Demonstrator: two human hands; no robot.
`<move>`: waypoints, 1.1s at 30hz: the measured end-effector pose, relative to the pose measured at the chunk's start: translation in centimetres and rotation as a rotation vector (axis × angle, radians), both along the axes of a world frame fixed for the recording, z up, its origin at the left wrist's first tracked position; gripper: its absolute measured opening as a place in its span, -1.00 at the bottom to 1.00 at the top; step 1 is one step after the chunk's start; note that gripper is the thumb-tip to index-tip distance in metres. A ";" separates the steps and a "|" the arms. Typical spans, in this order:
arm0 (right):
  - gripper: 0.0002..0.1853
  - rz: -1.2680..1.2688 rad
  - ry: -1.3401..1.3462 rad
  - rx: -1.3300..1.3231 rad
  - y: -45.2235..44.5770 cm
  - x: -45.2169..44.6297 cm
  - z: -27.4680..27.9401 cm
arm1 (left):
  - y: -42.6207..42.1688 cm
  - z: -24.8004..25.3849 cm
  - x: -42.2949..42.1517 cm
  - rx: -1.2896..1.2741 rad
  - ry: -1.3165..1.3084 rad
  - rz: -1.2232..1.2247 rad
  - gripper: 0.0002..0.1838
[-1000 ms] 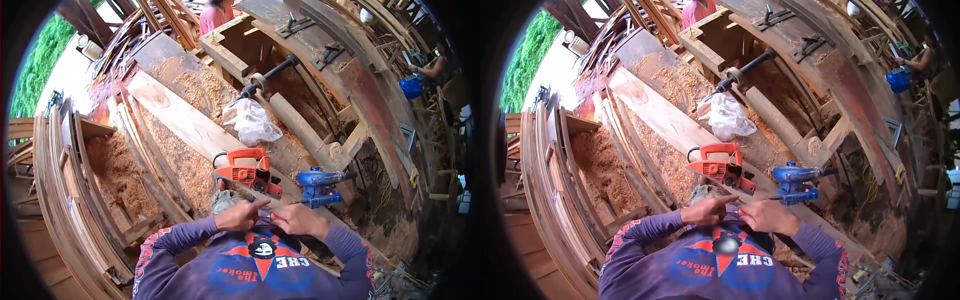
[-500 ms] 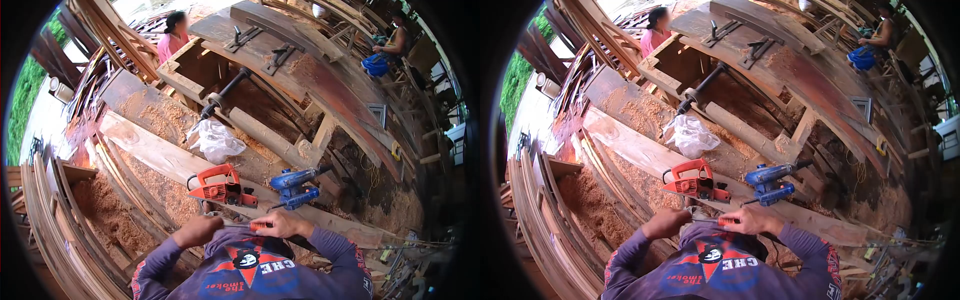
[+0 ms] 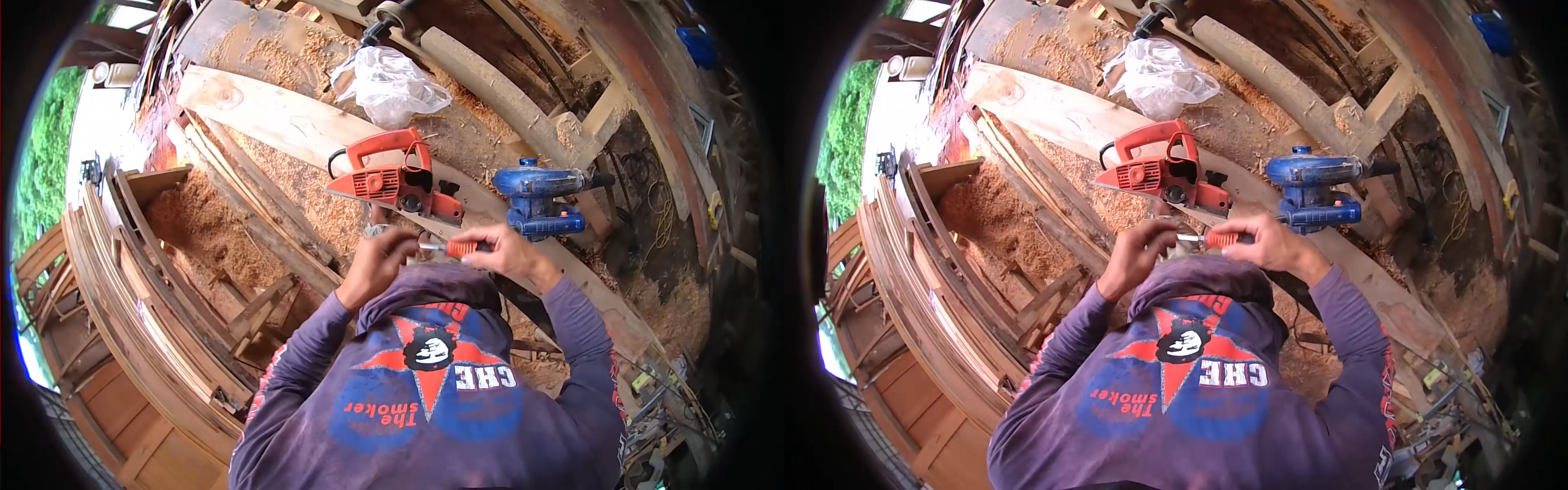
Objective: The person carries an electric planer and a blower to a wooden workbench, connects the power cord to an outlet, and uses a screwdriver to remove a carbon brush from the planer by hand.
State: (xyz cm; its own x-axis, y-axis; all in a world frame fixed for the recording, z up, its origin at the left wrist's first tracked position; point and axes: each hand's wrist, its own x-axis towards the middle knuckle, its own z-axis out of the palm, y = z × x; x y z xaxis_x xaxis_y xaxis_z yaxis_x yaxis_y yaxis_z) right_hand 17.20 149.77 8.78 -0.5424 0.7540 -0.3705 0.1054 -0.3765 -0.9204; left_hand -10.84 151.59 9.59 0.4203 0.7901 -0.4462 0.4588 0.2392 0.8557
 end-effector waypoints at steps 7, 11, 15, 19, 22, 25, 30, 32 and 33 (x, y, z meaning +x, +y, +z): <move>-0.63 -0.225 -0.056 -0.007 3.0 2.7 -1.7 | 0.8 -2.3 3.6 -0.025 -0.078 0.641 -0.75; -0.61 -0.107 -0.157 0.130 6.5 3.6 -4.7 | 4.3 -1.6 2.4 0.791 0.496 0.267 -0.45; -0.60 -0.029 -0.121 0.133 8.7 3.3 -6.1 | 7.6 -1.2 1.8 0.676 0.562 -0.063 -0.22; -0.60 -0.004 -0.072 0.001 8.6 3.5 -6.0 | 7.7 -2.6 1.9 0.600 0.539 -0.142 -0.28; -0.57 -0.005 -0.083 -0.035 8.3 3.1 -5.7 | 7.9 -2.9 2.5 0.675 0.576 -0.162 -0.37; -0.60 -0.021 -0.062 0.012 8.3 3.1 -6.4 | 7.9 -3.4 2.1 0.650 0.550 -0.158 -0.39; -0.65 -0.109 -0.107 0.284 7.9 2.8 -7.1 | 8.7 -2.9 2.2 0.663 0.529 -0.244 -0.42; -0.67 -0.101 -0.129 0.302 7.7 2.8 -6.9 | 8.9 -2.8 2.2 0.671 0.535 -0.256 -0.42; -0.68 -0.097 -0.157 0.325 7.5 2.7 -6.8 | 8.9 -2.8 2.2 0.685 0.535 -0.269 -0.42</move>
